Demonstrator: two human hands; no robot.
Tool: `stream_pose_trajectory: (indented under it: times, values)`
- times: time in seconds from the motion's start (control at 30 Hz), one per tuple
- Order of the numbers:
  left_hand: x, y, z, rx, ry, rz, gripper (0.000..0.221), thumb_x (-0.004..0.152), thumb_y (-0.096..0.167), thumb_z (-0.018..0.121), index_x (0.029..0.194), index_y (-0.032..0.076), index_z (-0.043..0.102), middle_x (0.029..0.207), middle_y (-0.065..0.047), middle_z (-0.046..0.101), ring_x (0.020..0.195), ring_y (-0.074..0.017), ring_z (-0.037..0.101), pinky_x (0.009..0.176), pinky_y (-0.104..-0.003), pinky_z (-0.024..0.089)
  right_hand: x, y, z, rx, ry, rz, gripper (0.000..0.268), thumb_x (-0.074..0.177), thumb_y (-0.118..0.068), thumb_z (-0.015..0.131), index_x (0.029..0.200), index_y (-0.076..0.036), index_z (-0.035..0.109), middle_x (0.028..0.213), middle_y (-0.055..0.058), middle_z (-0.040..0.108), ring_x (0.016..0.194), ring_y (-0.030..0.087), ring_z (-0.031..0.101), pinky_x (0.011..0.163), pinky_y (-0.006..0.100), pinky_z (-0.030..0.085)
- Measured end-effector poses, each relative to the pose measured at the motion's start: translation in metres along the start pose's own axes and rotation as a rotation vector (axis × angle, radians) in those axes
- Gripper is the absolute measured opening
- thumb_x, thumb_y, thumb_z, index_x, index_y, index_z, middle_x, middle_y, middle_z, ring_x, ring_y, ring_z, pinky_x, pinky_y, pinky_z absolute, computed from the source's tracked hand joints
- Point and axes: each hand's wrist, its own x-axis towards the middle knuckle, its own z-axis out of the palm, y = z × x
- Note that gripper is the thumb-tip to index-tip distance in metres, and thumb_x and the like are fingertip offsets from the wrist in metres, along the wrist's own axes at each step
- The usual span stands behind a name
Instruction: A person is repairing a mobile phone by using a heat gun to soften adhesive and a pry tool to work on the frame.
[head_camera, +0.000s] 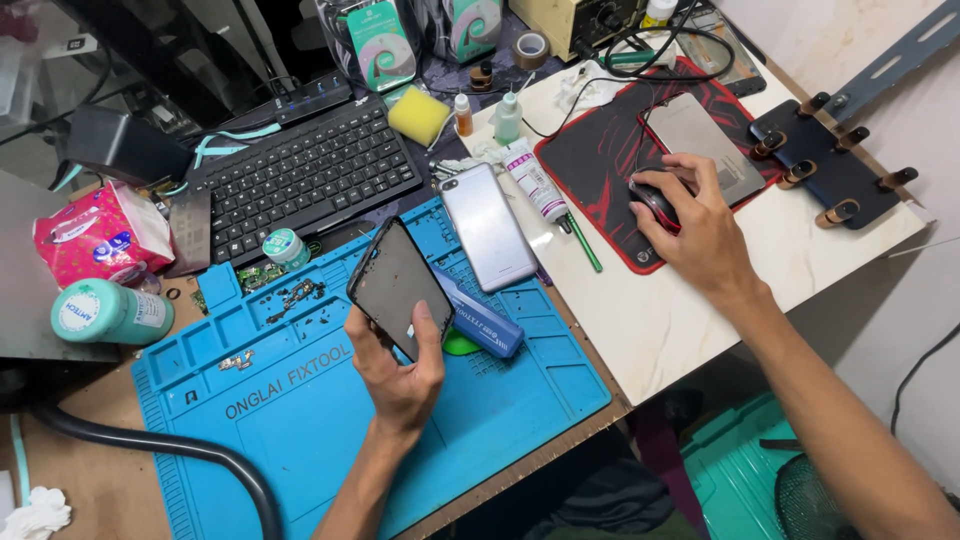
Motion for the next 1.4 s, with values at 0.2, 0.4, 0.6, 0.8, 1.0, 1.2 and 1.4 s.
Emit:
stream_pose_trajectory:
  times: [0.2,0.4,0.6,0.8,1.0,1.2,1.4]
  values:
    - [-0.001,-0.003,0.001,-0.027,0.002,-0.004,0.04,0.096,-0.003,0.063,0.131,-0.007,0.043,0.078,-0.013,0.06,0.065,-0.0168,0.056,0.055,-0.035,0.051,-0.001,0.001,0.001,0.0,-0.008,0.001,0.037,0.098,-0.013,0.074,0.133,-0.008,0.064,0.133,0.019,0.047,0.121,0.046,0.062,0.109,0.051,0.049]
    - [0.0,-0.002,0.002,-0.046,0.001,-0.014,0.041,0.096,-0.004,0.062,0.133,-0.007,0.043,0.08,-0.014,0.061,0.068,-0.0171,0.059,0.058,-0.037,0.053,0.0,-0.004,-0.001,-0.019,0.002,0.014,0.045,0.097,-0.013,0.076,0.14,-0.008,0.06,0.133,0.02,0.046,0.119,0.048,0.062,0.105,0.053,0.05]
    - [-0.002,-0.005,0.002,-0.067,-0.002,-0.01,0.041,0.096,-0.004,0.061,0.133,-0.006,0.044,0.08,-0.014,0.062,0.069,-0.0164,0.059,0.058,-0.038,0.054,0.004,-0.017,-0.001,0.001,0.057,-0.058,0.05,0.096,-0.014,0.078,0.141,-0.005,0.059,0.134,0.021,0.046,0.124,0.051,0.058,0.11,0.056,0.045]
    - [0.0,-0.004,0.002,-0.066,-0.003,-0.031,0.043,0.097,-0.003,0.061,0.135,-0.006,0.043,0.08,-0.014,0.062,0.069,-0.0178,0.058,0.061,-0.04,0.054,0.012,-0.065,0.007,0.038,0.081,-0.153,0.053,0.093,-0.019,0.081,0.141,-0.011,0.061,0.135,0.018,0.051,0.127,0.043,0.058,0.11,0.054,0.044]
    - [0.014,-0.003,-0.011,-0.052,0.055,-0.044,0.042,0.1,0.002,0.058,0.139,-0.003,0.042,0.082,-0.015,0.059,0.072,-0.0167,0.055,0.061,-0.042,0.051,0.016,-0.14,0.024,0.006,-0.057,-0.38,0.037,0.089,-0.031,0.079,0.124,-0.023,0.07,0.12,0.002,0.065,0.104,0.02,0.067,0.092,0.037,0.042]
    - [0.038,0.007,-0.033,-0.025,0.113,-0.133,0.046,0.102,0.005,0.057,0.144,0.004,0.039,0.1,-0.012,0.057,0.09,-0.017,0.054,0.084,-0.044,0.052,0.022,-0.198,0.033,0.005,-0.494,-0.385,0.052,0.095,-0.04,0.067,0.137,-0.011,0.06,0.102,0.021,0.07,0.087,0.039,0.073,0.078,0.049,0.051]
    - [0.053,-0.005,-0.046,-0.214,0.205,-0.332,0.048,0.104,0.008,0.055,0.148,0.012,0.038,0.11,-0.006,0.053,0.103,-0.0133,0.053,0.097,-0.046,0.048,0.037,-0.215,0.041,-0.071,-0.693,-0.178,0.067,0.093,-0.033,0.067,0.149,-0.004,0.044,0.094,0.027,0.07,0.074,0.045,0.076,0.06,0.051,0.06]
